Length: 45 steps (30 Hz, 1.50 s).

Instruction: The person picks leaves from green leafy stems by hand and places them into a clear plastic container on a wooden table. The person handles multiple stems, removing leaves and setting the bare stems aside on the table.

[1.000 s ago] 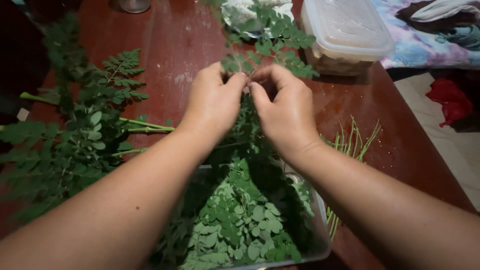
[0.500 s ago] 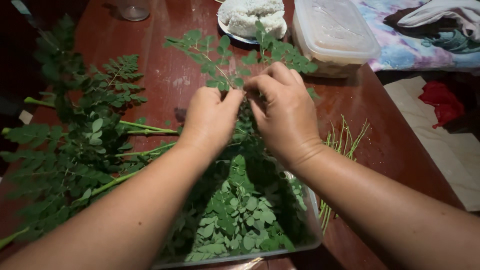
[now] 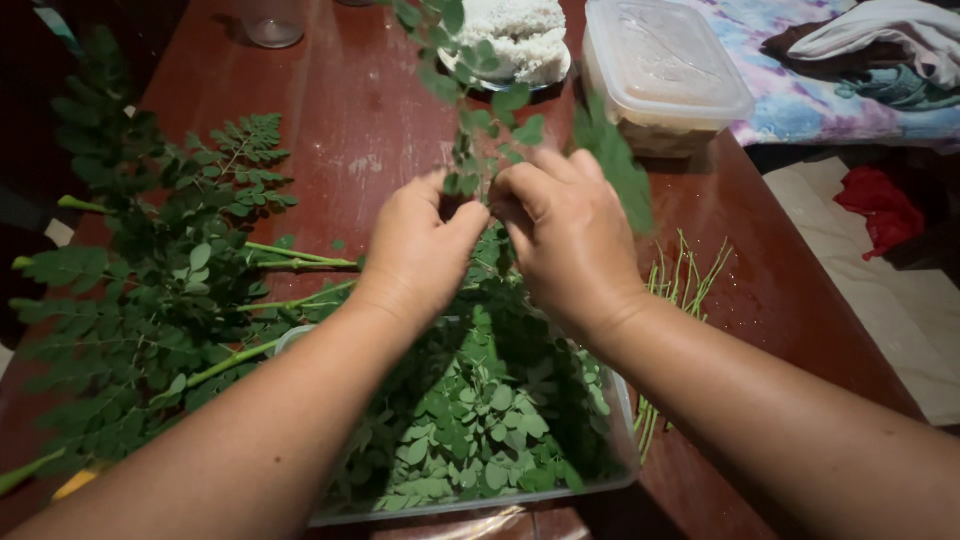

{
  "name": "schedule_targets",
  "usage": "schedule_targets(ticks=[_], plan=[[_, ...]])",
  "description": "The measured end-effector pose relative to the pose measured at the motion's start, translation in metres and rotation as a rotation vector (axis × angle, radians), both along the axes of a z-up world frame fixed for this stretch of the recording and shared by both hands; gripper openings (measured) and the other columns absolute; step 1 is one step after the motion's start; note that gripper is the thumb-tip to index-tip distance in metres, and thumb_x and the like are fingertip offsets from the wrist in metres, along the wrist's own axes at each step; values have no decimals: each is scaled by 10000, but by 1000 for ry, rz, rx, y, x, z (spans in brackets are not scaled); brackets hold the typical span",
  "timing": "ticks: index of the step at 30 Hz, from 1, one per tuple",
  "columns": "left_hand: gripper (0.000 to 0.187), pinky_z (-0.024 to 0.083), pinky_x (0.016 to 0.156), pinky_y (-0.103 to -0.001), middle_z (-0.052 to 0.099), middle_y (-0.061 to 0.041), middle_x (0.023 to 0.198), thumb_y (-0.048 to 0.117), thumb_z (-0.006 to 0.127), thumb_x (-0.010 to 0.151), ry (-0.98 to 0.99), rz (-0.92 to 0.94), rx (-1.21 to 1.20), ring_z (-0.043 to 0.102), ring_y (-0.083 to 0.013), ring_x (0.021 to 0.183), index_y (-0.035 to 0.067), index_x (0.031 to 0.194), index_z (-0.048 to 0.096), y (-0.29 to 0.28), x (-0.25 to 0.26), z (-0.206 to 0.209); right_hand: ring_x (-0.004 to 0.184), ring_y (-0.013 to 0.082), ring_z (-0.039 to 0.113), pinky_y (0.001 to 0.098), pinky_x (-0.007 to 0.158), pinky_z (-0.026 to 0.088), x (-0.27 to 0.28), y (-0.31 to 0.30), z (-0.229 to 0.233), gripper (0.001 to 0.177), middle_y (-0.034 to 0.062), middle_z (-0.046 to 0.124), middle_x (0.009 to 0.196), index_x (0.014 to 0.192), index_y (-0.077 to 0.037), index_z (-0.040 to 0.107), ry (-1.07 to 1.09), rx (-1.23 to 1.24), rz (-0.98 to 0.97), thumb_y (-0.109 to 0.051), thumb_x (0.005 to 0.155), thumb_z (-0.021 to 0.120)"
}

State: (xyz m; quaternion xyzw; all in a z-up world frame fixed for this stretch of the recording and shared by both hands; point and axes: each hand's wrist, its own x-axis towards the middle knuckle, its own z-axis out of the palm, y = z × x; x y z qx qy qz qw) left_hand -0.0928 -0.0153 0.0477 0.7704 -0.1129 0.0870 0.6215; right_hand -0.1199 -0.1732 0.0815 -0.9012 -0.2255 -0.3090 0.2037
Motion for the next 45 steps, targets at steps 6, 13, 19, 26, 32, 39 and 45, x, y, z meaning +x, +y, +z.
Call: schedule_targets(ticks=[6,13,19,26,32,39,45], plan=[[162,557,752,-297,727,-51,888,136,702,896,-5,37,15,669,-115,805,21,988,635,1,0,-9,676,110,602,306,616,503,18,-5,-3,125,16,723,782,986,-57,740,566,460,-9,-149,901,731],[77,539,775,-261,698,-6,898,71,679,941,28,-130,-112,631,-77,849,28,995,646,7,2,-18,683,88,569,289,604,477,26,-11,2,187,16,704,834,1008,-38,762,984,679,1,-191,943,676],[62,518,775,-241,671,22,875,88,682,950,43,-138,-137,599,-56,843,33,973,666,12,0,-16,714,128,589,326,640,464,29,-7,4,186,18,702,848,1052,-47,738,1211,967,-6,-149,917,662],[64,508,769,-234,654,26,866,97,684,952,41,-141,-135,582,-55,836,38,972,675,17,1,-16,712,157,549,338,627,445,36,-4,-3,140,13,640,824,987,-98,706,1405,1159,-4,-210,935,640],[132,538,821,-270,706,-17,949,123,669,965,8,-48,-126,649,-101,890,16,1041,656,8,10,-20,678,160,580,355,609,477,40,0,-7,89,19,643,788,944,-107,689,1224,1196,-37,-180,936,638],[183,541,855,-309,753,-93,1016,139,666,945,-72,132,151,707,-147,926,25,1088,676,15,31,-13,752,76,582,253,635,500,40,-3,-4,41,-21,653,852,1016,-83,681,535,1035,5,-94,1013,642],[187,560,769,-311,755,-67,880,173,675,928,-27,154,109,712,-163,825,-1,983,714,11,38,-14,909,95,645,243,731,593,20,-2,0,98,27,622,1080,1092,-50,621,111,581,82,19,1048,567]])
